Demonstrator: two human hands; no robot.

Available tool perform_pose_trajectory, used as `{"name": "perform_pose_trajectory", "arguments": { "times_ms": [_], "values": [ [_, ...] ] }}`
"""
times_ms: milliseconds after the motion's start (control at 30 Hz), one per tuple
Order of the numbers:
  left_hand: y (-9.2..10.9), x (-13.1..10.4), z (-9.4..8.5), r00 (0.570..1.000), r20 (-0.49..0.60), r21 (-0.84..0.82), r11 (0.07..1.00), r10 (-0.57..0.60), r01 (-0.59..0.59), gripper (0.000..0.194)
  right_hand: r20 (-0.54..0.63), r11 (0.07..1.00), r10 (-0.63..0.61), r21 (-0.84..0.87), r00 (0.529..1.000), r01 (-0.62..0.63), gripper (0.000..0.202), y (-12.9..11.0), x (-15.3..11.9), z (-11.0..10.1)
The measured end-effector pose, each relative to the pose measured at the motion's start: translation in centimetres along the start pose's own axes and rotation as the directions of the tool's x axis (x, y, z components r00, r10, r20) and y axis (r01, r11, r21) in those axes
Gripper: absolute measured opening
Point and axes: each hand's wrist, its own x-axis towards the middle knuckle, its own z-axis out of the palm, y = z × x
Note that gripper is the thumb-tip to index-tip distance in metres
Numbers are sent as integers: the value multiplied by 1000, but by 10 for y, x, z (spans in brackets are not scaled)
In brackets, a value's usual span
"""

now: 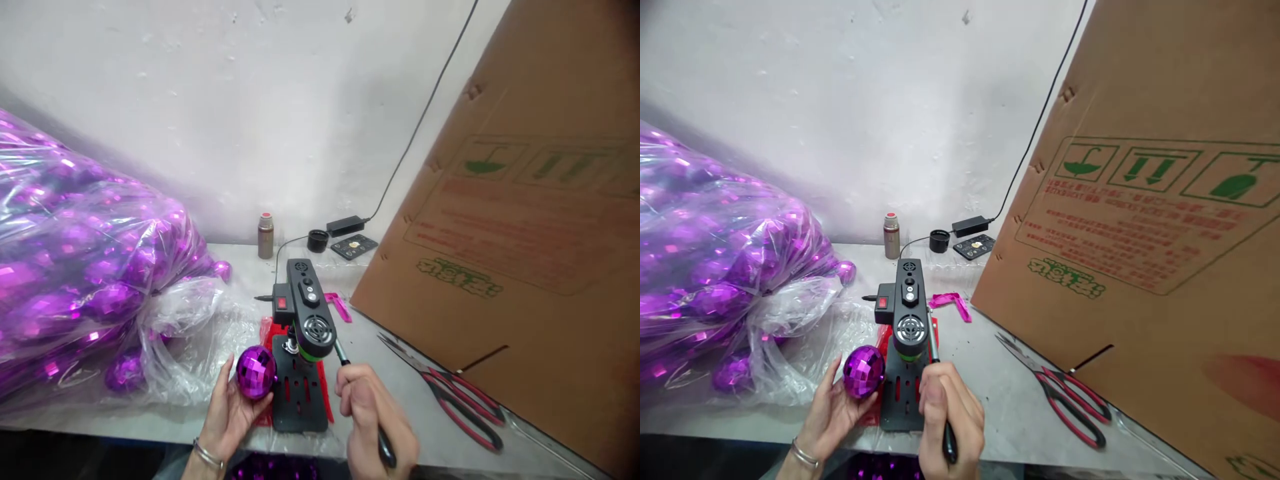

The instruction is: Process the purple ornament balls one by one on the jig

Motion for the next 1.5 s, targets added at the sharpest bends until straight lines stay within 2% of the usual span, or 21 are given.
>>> {"name": "perform_pose_trajectory", "arguments": {
  "times_ms": [133,233,300,400,533,667,933,1067,1200,1367,1500],
  "values": [
    [-16,4,-3,994,13,133,985,111,-111,35,47,999,-37,-22,998,38,34,-4,8,-3],
    [-27,7,-4,969,86,292,924,231,-246,60,55,999,-46,-22,997,47,33,-5,10,-4],
    [-32,11,-3,938,124,417,841,323,-345,80,52,998,-49,-22,997,50,34,-5,10,-4],
    [-38,18,-2,878,184,582,672,441,-459,93,49,998,-51,-19,997,52,34,-7,12,-4],
    [-44,20,1,852,210,698,537,479,-474,95,58,1000,-2,-25,998,4,35,-11,18,-4],
    [-50,15,8,824,243,771,414,512,-484,86,62,998,48,-34,997,-46,36,-14,22,-5],
    [-58,14,14,769,323,796,280,552,-536,80,76,998,60,-42,995,-57,37,-15,22,-6],
    [-54,9,19,768,391,776,267,507,-571,75,84,997,66,-51,994,-62,38,-17,23,-6],
    [-46,10,18,777,444,737,312,446,-600,75,85,997,66,-47,994,-62,38,-16,23,-6],
    [-34,18,10,865,288,747,469,411,-471,90,59,997,62,-43,996,-60,38,-16,23,-4],
    [-23,15,7,901,234,624,655,364,-427,87,62,998,64,-28,996,-62,39,-17,23,-4]
  ]
}}
